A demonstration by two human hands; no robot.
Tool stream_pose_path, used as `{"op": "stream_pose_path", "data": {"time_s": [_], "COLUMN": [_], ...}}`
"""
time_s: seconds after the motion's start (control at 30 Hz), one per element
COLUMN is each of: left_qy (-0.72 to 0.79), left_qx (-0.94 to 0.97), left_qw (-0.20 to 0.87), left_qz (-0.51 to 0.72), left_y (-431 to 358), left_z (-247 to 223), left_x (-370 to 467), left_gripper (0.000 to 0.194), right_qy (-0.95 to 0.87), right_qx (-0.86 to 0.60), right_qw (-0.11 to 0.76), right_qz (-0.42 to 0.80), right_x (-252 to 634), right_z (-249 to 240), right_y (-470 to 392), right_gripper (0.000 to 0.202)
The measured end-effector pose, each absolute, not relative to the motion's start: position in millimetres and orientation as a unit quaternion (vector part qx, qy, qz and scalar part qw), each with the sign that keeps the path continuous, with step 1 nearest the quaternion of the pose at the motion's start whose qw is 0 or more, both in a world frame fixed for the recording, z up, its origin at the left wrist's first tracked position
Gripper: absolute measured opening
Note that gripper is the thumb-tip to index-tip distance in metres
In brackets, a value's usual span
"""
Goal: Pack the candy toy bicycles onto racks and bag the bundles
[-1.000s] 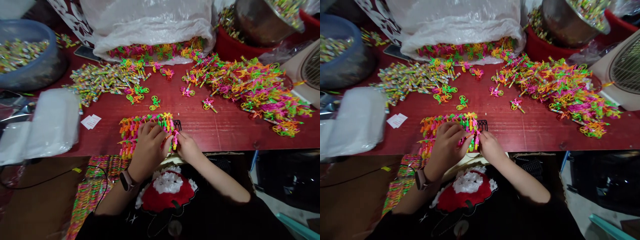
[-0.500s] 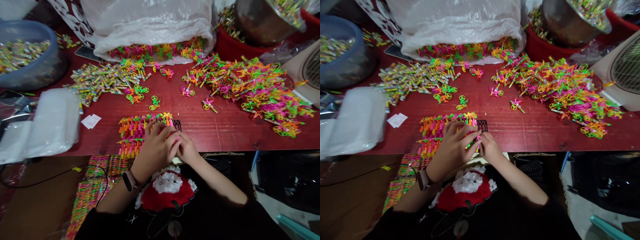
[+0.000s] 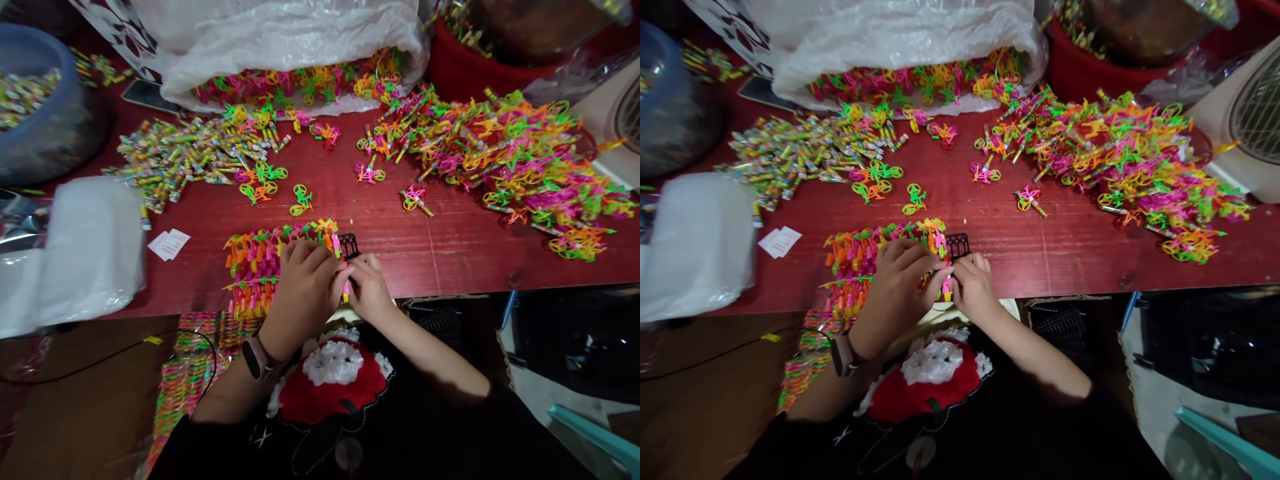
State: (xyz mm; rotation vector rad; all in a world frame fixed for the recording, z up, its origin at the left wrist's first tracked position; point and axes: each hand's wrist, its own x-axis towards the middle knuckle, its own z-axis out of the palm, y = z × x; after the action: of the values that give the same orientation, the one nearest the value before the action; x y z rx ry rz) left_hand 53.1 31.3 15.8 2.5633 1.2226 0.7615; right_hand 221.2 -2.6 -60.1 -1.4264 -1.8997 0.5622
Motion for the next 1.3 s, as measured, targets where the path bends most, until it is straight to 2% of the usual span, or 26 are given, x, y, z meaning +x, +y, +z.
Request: {"op": "stream_pose_path", "data": {"time_s": [0.2, 0.33, 0.5, 0.57, 0.63, 0.73, 0.87, 0.97, 1.17, 1.23, 1.3], "left_qy": [0.425, 0.440, 0.421, 0.404, 0.393, 0.393, 0.376, 0.355, 0.350, 0.358, 0.366], "left_qx": [0.867, 0.859, 0.866, 0.870, 0.873, 0.872, 0.878, 0.887, 0.895, 0.897, 0.894], "left_qw": [0.098, 0.093, 0.108, 0.116, 0.119, 0.124, 0.155, 0.181, 0.161, 0.144, 0.137], "left_qz": [0.242, 0.245, 0.246, 0.257, 0.264, 0.265, 0.251, 0.233, 0.223, 0.216, 0.219], "left_y": [33.4, 33.1, 31.7, 30.9, 29.6, 27.5, 25.1, 23.3, 22.3, 22.6, 22.7], "left_z": [15.9, 16.2, 17.0, 17.3, 17.5, 18.3, 21.5, 25.2, 25.8, 23.8, 22.1], "left_x": [53.4, 53.8, 49.3, 46.9, 45.5, 43.2, 32.7, 22.9, 23.5, 26.6, 28.7], "left_gripper": [0.014, 0.019, 0.011, 0.007, 0.007, 0.011, 0.013, 0.016, 0.014, 0.013, 0.012], "right_qy": [-0.739, -0.742, -0.723, -0.663, -0.593, -0.575, -0.612, -0.625, -0.545, -0.551, -0.586], "right_qx": [-0.549, -0.535, -0.497, -0.579, -0.687, -0.712, -0.677, -0.656, -0.533, -0.510, -0.514], "right_qw": [0.307, 0.311, 0.354, 0.398, 0.405, 0.400, 0.393, 0.388, 0.464, 0.474, 0.470], "right_qz": [0.240, 0.257, 0.323, 0.258, 0.109, 0.056, 0.113, 0.170, 0.452, 0.460, 0.413], "right_x": [225.5, 225.8, 264.7, 299.3, 337.0, 379.4, 387.3, 362.3, 272.9, 249.7, 236.8], "right_z": [-57.5, -61.4, -56.8, -51.6, -48.2, -49.0, -52.8, -49.5, -42.9, -47.5, -54.3], "right_y": [7.3, 8.8, 24.3, 40.7, 60.8, 86.8, 92.6, 75.9, 46.3, 45.4, 46.5], "right_gripper": [0.017, 0.017, 0.017, 0.014, 0.014, 0.011, 0.027, 0.023, 0.034, 0.032, 0.025]}}
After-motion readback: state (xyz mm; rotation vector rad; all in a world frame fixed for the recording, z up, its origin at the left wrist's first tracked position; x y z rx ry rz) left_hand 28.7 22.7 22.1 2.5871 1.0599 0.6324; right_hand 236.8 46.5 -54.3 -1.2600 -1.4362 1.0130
